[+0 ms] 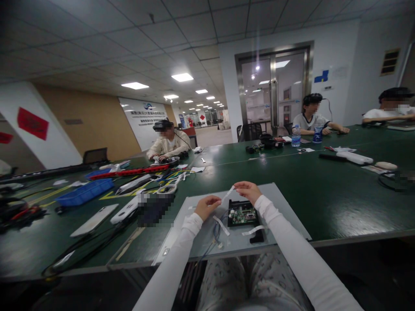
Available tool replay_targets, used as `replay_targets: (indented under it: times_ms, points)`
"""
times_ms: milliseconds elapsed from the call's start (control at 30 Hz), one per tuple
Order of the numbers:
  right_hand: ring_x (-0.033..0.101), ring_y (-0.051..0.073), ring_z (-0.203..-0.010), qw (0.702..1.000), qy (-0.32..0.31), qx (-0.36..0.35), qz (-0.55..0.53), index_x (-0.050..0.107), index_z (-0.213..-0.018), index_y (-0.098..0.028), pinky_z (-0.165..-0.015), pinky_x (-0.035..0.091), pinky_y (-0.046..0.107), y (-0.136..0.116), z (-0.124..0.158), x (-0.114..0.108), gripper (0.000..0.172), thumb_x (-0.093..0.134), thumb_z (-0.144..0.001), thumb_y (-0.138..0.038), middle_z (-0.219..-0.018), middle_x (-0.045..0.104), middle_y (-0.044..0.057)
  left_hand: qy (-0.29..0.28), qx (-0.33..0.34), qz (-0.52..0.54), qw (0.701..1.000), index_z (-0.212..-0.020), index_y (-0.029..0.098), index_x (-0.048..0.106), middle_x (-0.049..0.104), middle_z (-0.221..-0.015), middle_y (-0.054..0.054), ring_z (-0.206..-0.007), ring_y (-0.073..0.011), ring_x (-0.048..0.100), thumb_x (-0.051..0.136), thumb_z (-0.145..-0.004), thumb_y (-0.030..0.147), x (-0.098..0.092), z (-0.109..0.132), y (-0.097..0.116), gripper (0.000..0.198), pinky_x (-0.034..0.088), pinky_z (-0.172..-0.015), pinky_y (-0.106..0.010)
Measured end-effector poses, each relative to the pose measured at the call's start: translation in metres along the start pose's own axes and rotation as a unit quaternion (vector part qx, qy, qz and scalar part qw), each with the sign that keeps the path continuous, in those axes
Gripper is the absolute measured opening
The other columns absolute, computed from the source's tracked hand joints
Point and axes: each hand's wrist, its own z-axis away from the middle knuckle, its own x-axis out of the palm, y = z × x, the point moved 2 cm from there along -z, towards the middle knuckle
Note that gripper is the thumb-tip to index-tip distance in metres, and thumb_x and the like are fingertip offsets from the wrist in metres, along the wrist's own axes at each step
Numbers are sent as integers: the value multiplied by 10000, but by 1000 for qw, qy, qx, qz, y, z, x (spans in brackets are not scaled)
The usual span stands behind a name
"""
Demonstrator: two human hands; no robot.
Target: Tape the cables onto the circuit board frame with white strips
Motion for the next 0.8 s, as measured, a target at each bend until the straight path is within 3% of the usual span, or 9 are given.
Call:
replay_targets:
  times_ms: [267, 500, 633, 800]
  points:
    - [561, 130, -714, 999, 2, -10, 43, 626, -815, -193, -608, 405, 245, 3, -2, -2, 306, 687, -526, -271, -866, 639, 45, -2, 6, -7, 1000, -760, 158, 638, 646, -744, -26, -697, -134, 567, 577, -673, 295, -1, -1, -3, 173, 442, -672, -251]
    - [555, 116, -680, 989, 1, -66, 129, 616, -795, -184, -611, 411, 241, 4, -5, -4, 243, 647, -568, -265, -813, 642, 27, -8, 19, 12, 1000, -739, 150, 613, 625, -715, -20, -680, -124, 554, 546, -672, 230, 1, 0, -4, 124, 433, -649, -238]
    - [553, 124, -686, 968, 3, -107, 226, 617, -740, -160, -673, 422, 267, 4, -5, -3, 183, 621, -582, -251, -741, 634, 26, -37, 11, 38, 999, -721, 130, 588, 598, -671, -11, -630, -109, 535, 540, -655, 206, 5, 1, -4, 112, 423, -593, -214]
    - [550, 133, -656, 933, 28, -114, 339, 622, -724, -159, -602, 427, 256, 8, -4, -4, 162, 573, -607, -261, -709, 631, 27, -62, 3, 32, 998, -707, 129, 578, 577, -647, 5, -584, -90, 506, 539, -634, 181, 8, 3, 0, 97, 408, -567, -197]
